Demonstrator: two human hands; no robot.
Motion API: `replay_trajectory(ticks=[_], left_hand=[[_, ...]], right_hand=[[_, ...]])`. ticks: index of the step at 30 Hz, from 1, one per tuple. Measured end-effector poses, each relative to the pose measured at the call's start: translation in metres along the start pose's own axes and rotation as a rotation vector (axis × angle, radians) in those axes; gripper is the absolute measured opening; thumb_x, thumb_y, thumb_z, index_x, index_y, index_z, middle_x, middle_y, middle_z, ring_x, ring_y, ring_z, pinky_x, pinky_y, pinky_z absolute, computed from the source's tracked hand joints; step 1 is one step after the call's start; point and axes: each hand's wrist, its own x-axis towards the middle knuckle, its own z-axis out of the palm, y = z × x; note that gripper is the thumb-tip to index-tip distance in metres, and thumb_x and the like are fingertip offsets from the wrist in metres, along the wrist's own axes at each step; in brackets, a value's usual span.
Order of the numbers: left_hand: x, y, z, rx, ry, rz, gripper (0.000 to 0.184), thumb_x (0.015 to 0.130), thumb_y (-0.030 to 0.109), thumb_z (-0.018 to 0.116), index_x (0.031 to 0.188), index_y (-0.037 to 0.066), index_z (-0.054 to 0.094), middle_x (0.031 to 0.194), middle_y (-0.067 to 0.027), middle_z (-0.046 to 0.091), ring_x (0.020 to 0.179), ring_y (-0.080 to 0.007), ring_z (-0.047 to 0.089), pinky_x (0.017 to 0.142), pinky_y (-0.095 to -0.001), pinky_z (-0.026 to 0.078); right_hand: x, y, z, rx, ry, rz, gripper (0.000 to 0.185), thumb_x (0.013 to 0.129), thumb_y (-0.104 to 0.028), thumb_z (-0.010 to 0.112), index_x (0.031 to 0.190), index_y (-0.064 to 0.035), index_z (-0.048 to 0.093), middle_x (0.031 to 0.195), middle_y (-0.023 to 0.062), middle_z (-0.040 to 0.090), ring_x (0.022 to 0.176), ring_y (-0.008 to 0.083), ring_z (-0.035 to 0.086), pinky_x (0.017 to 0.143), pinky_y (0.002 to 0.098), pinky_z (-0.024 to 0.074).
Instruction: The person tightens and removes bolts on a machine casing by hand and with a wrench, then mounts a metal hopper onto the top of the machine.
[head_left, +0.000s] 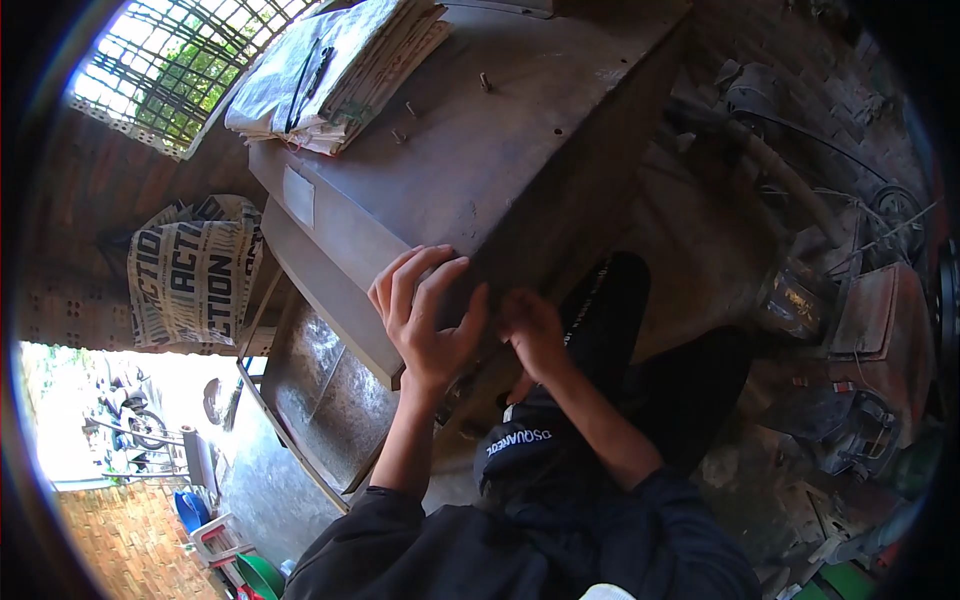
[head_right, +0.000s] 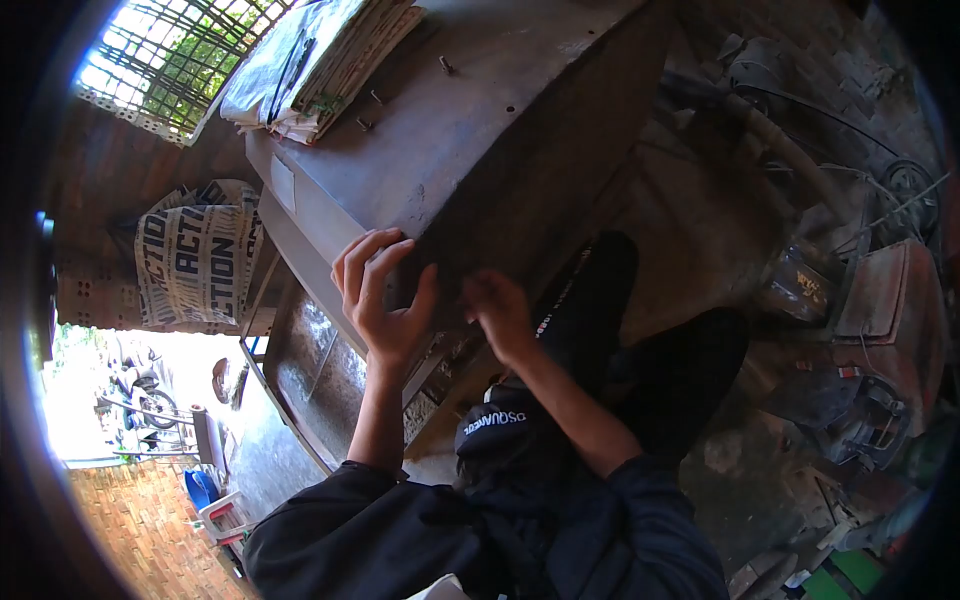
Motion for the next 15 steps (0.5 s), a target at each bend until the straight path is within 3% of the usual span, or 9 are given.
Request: replay_trajectory(ticks=[8, 10, 15], left_hand=[[-0.001, -0.001, 0.004, 0.042, 0.026, -0.001, 0.035, 0.063, 0.011, 0.081, 0.096, 0.009, 0.066, 0.108, -0.0079, 0.064, 0.105, -0.0270, 0.057, 0.094, -0.0408, 0.040], [-0.002, -0.002, 0.005, 0.041, 0.036, -0.004, 0.036, 0.066, 0.015, 0.081, 0.098, 0.013, 0.066, 0.109, -0.0050, 0.064, 0.105, -0.0262, 0.057, 0.092, -0.0396, 0.038], [0.002, -0.001, -0.002, -0.025, 0.023, -0.013, 0.036, 0.065, 0.015, 0.081, 0.098, 0.010, 0.066, 0.106, -0.0063, 0.064, 0.103, -0.0265, 0.058, 0.092, -0.0387, 0.039]], right_hand=[[0.062, -0.098, -0.017, -0.196, 0.095, -0.267, 0.014, 0.090, -0.016, 0.066, 0.099, -0.0066, 0.060, 0.081, -0.0008, 0.061, 0.073, 0.0058, 0.058, 0.063, 0.0214, 0.0472], [0.058, -0.137, 0.006, -0.270, -0.045, -0.491, 0.016, 0.087, -0.012, 0.070, 0.098, -0.0060, 0.059, 0.080, -0.0010, 0.060, 0.072, 0.0044, 0.057, 0.062, 0.0202, 0.0469], [0.036, -0.181, 0.062, -0.565, -0.262, -0.656, 0.019, 0.085, -0.005, 0.070, 0.099, -0.0043, 0.056, 0.087, -0.0004, 0.060, 0.070, 0.0042, 0.056, 0.065, 0.0188, 0.0472]])
